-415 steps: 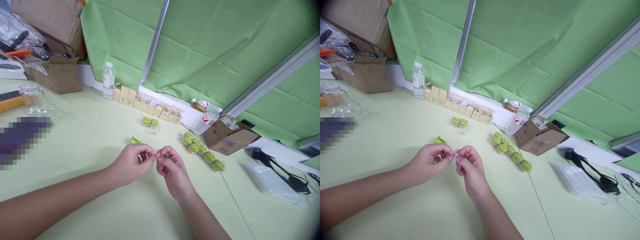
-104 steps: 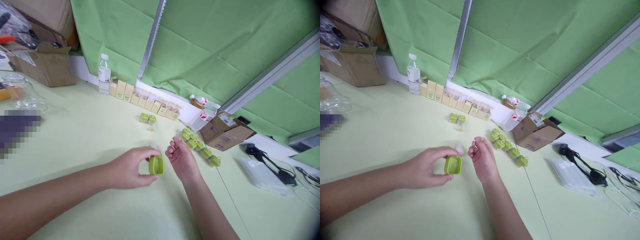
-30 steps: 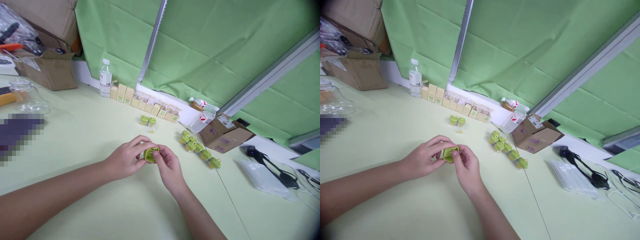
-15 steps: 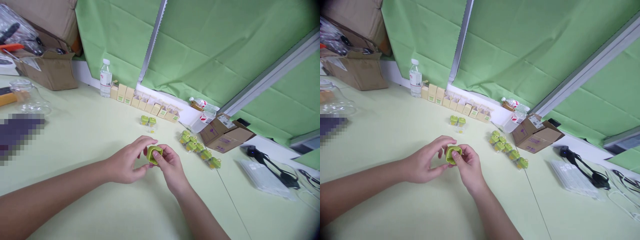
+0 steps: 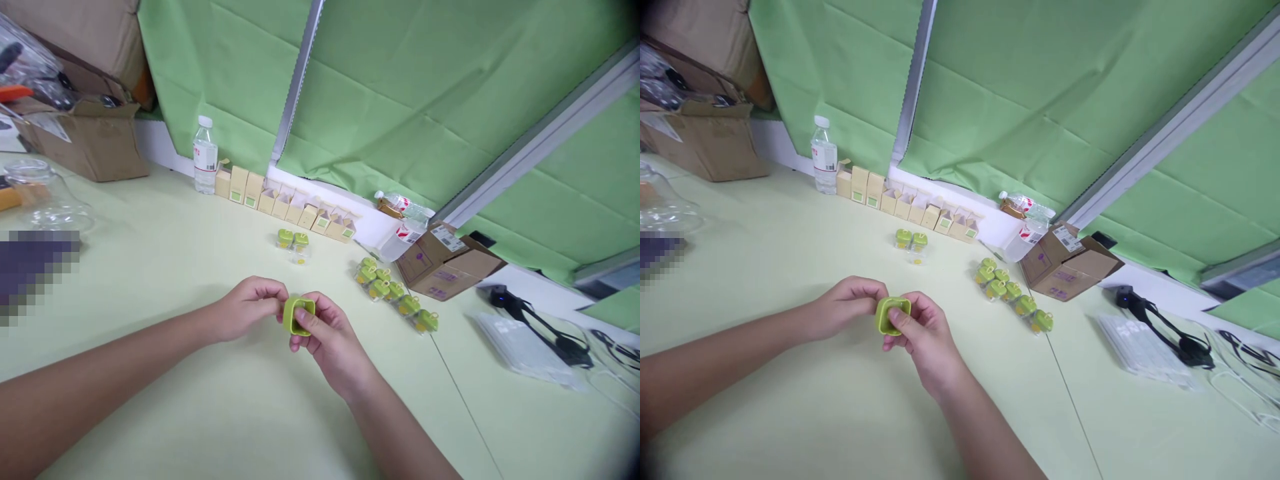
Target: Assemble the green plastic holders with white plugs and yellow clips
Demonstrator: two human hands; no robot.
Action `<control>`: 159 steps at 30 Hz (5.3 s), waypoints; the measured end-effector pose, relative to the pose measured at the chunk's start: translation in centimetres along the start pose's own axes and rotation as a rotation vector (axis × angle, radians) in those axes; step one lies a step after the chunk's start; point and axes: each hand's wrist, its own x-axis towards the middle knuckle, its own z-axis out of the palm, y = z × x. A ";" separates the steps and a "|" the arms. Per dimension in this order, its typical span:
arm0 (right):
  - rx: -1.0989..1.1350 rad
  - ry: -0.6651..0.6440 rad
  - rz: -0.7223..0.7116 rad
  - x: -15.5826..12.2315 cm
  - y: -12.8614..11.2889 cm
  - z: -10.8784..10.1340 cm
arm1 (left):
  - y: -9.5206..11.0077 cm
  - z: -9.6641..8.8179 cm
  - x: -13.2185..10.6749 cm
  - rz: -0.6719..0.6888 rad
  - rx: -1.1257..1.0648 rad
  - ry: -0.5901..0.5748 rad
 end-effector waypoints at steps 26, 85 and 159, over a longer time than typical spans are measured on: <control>-0.191 0.131 -0.057 0.6 0.1 -0.7 | -1.2 -0.7 -0.4 0.135 0.251 0.066; -0.715 0.190 -0.449 1.4 1.6 -2.5 | -1.8 -0.7 -0.2 0.209 0.765 0.274; -0.922 0.084 -0.565 0.6 3.2 -0.2 | -1.4 0.7 -0.9 -0.018 0.797 0.118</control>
